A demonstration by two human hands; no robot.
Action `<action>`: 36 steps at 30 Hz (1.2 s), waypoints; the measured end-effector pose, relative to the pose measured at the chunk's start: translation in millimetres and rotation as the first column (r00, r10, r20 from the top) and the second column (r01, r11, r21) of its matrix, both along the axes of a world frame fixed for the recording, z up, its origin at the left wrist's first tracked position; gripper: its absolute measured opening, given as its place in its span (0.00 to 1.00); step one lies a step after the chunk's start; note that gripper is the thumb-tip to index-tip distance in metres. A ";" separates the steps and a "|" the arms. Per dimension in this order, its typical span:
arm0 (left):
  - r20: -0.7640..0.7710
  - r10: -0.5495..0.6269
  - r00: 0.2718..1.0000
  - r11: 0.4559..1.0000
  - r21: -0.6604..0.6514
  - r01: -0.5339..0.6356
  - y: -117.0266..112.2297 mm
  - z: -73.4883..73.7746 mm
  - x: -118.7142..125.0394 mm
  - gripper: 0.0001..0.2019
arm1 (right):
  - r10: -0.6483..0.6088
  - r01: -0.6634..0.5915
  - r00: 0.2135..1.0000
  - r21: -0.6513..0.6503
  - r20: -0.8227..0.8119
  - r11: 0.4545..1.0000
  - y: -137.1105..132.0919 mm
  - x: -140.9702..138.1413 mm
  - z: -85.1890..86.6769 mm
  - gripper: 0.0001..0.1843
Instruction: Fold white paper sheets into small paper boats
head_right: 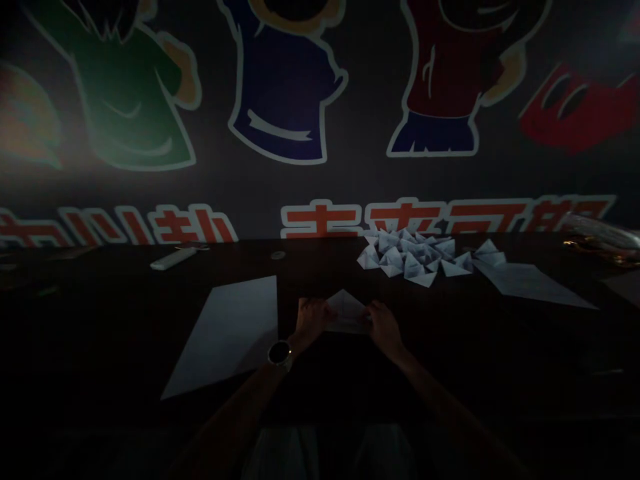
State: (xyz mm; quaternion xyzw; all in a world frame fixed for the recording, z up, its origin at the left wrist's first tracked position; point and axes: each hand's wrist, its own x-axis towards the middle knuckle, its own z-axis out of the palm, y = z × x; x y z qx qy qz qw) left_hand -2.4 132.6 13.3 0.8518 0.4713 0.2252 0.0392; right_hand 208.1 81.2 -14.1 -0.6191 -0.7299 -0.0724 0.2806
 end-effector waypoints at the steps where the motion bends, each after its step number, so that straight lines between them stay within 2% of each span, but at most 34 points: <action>1: 0.002 0.000 1.000 1.000 -0.001 0.000 0.1 -0.3 0.0 0.09 | 0.002 -0.002 1.000 0.001 -0.001 1.000 0.7 0.4 -0.6 0.05; 9: -0.001 0.008 1.000 1.000 0.004 -0.008 2.5 -3.6 1.5 0.09 | -0.004 0.004 1.000 0.005 0.022 1.000 1.6 1.1 -4.2 0.06; 16: -0.008 0.007 1.000 1.000 0.011 -0.007 2.1 -3.2 1.9 0.09 | -0.018 0.018 0.998 0.004 0.061 1.000 0.8 0.4 -0.7 0.05; 23: -0.044 0.016 0.999 0.998 0.067 -0.013 -2.8 1.2 -0.7 0.07 | -0.133 0.141 0.985 -0.067 0.113 0.988 -0.8 -0.7 3.6 0.04; 31: -0.186 0.190 0.964 0.971 0.180 -0.157 -5.1 1.0 -24.4 0.09 | -0.163 0.177 0.979 -0.117 0.120 0.977 -3.8 -5.5 7.3 0.07; 36: -0.205 0.283 0.937 0.945 0.225 -0.236 -7.9 11.7 -27.1 0.14 | -0.144 0.155 0.984 -0.097 0.110 0.983 -2.1 -3.5 4.3 0.07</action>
